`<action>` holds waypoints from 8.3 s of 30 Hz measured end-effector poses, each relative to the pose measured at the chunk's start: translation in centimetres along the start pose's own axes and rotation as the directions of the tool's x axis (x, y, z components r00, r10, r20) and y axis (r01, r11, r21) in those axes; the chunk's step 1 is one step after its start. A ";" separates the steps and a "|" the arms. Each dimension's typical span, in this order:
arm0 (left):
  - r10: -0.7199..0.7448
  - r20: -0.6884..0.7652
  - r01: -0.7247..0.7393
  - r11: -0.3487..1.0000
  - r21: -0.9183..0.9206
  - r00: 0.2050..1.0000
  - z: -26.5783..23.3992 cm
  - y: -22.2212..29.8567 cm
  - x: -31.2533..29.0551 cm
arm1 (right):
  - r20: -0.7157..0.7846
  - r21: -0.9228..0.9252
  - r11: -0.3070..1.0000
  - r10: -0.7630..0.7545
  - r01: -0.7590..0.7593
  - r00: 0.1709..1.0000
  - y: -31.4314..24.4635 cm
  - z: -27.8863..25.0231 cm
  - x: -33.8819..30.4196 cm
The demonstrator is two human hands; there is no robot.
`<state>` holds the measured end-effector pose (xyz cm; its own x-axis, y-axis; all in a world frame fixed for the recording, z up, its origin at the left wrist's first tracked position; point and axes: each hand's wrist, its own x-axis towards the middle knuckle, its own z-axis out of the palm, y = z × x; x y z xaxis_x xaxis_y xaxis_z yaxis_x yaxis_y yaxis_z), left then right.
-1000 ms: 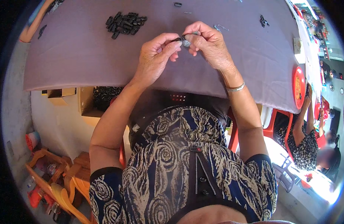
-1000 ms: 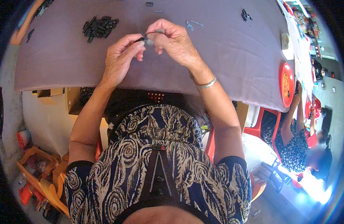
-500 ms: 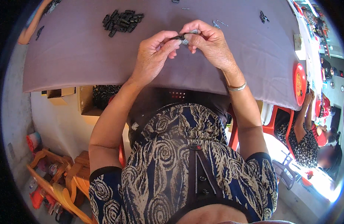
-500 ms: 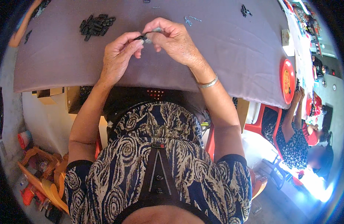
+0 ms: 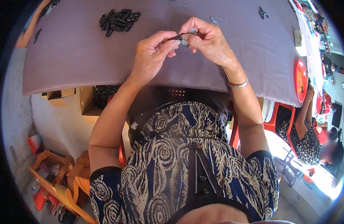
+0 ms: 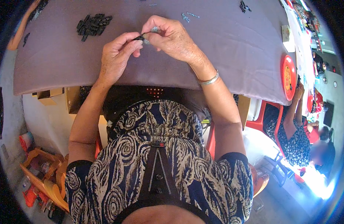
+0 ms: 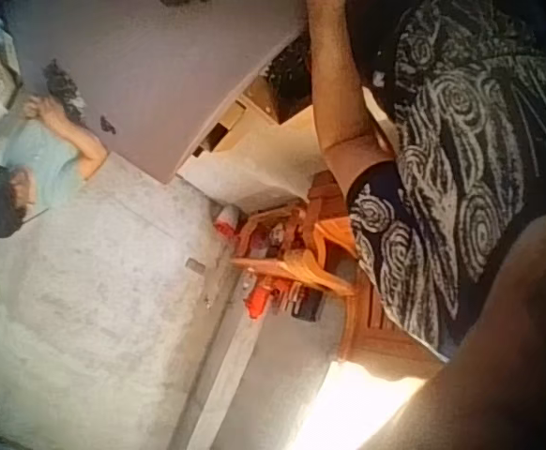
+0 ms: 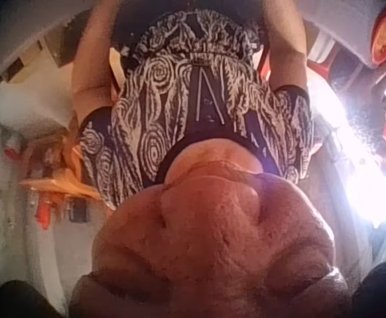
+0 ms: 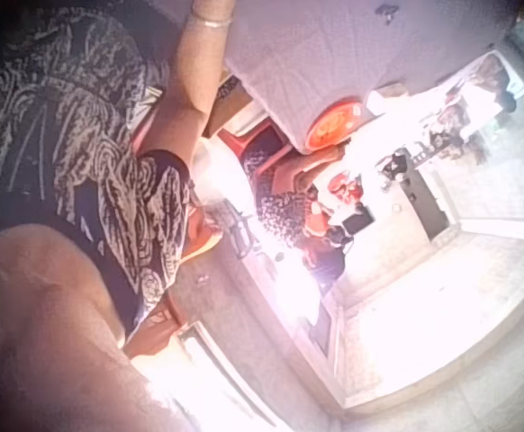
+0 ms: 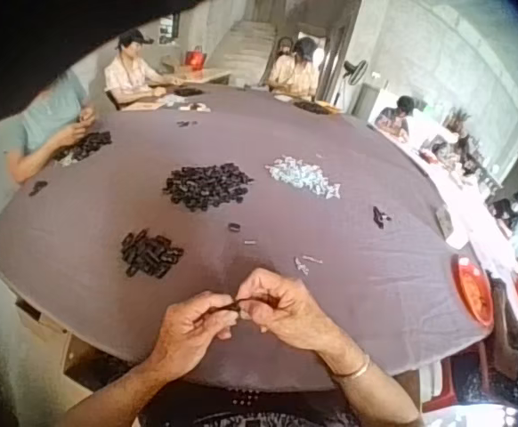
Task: The recorder is manually assembling small plastic and metal components at a workbench.
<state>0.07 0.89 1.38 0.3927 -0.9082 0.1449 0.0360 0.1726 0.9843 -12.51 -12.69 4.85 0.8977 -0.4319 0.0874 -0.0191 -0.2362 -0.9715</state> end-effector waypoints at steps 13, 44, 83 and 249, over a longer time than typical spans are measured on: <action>-0.013 0.003 0.013 0.999 0.052 1.000 0.0 0.1 -0.2 | 0.115 -0.166 0.985 -0.018 0.037 0.993 -0.9 -0.3 0.2; 0.025 -0.090 -0.024 1.000 0.014 0.996 0.8 -0.8 -0.1 | -0.109 -0.462 0.863 -0.281 0.202 0.953 -1.8 2.1 -1.6; 0.041 0.117 -0.010 0.966 -0.259 0.992 2.4 2.2 -1.3 | 0.210 0.757 0.598 0.159 -0.263 0.965 0.0 2.8 -3.1; 0.242 -0.161 -0.213 0.961 0.177 0.957 -1.2 0.2 1.3 | -0.017 -0.062 0.993 -0.100 0.099 0.995 0.7 2.0 1.8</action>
<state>1.68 0.17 1.61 0.5327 -0.7657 0.3604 -0.2119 0.2916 0.9328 -10.01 -11.87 3.93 0.8874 -0.4210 0.1878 0.0421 -0.3316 -0.9425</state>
